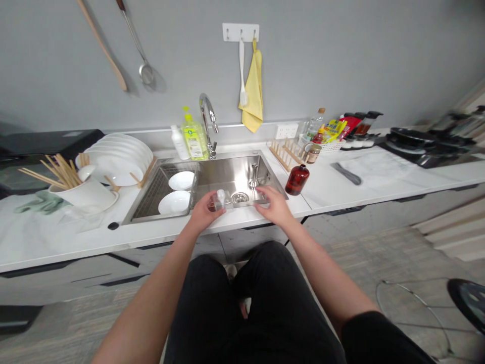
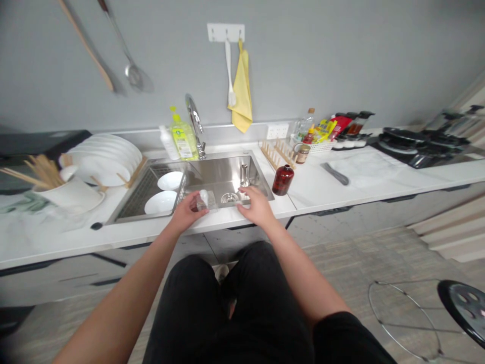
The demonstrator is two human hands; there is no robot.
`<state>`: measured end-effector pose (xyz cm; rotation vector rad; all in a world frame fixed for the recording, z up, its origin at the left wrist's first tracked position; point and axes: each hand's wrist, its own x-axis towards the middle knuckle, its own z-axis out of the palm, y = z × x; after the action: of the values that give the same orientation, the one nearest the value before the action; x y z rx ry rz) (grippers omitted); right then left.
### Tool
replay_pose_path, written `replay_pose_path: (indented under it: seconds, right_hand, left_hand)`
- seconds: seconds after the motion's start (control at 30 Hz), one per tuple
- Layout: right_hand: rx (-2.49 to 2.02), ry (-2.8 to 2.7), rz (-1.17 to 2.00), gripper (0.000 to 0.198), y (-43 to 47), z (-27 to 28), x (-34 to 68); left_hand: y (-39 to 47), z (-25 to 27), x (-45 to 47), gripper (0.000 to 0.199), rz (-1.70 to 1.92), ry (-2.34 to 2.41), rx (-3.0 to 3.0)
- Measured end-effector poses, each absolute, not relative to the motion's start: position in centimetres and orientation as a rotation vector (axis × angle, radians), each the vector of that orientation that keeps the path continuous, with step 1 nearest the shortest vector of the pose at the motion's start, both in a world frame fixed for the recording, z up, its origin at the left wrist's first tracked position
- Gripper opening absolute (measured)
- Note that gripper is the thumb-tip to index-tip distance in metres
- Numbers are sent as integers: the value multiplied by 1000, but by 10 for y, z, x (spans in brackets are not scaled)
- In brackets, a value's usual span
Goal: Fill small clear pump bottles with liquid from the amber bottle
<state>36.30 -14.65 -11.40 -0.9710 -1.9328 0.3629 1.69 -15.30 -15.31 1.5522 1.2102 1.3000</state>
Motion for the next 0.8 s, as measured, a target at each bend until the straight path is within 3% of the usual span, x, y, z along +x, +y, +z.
replay_pose_path:
  seconds: [0.07, 0.13, 0.3, 0.43, 0.8]
  right_hand:
    - [-906, -1972, 682, 98, -138, -120, 326]
    - [-866, -1969, 930, 121, -125, -126, 298]
    - [-826, -1880, 1092, 101, -105, -136, 275]
    - [-810, -1882, 1082, 101, -101, -140, 276]
    - [-748, -1936, 991, 97, -102, -141, 277]
  left_hand:
    - [-150, -151, 24, 93, 1297, 1152, 1539]
    - [-147, -149, 31, 92, 1304, 1121, 1559]
    - [-141, -141, 36, 77, 1302, 1056, 1677]
    - [-141, -134, 34, 54, 1316, 960, 1639]
    - [-137, -132, 47, 40, 1440, 984, 1571]
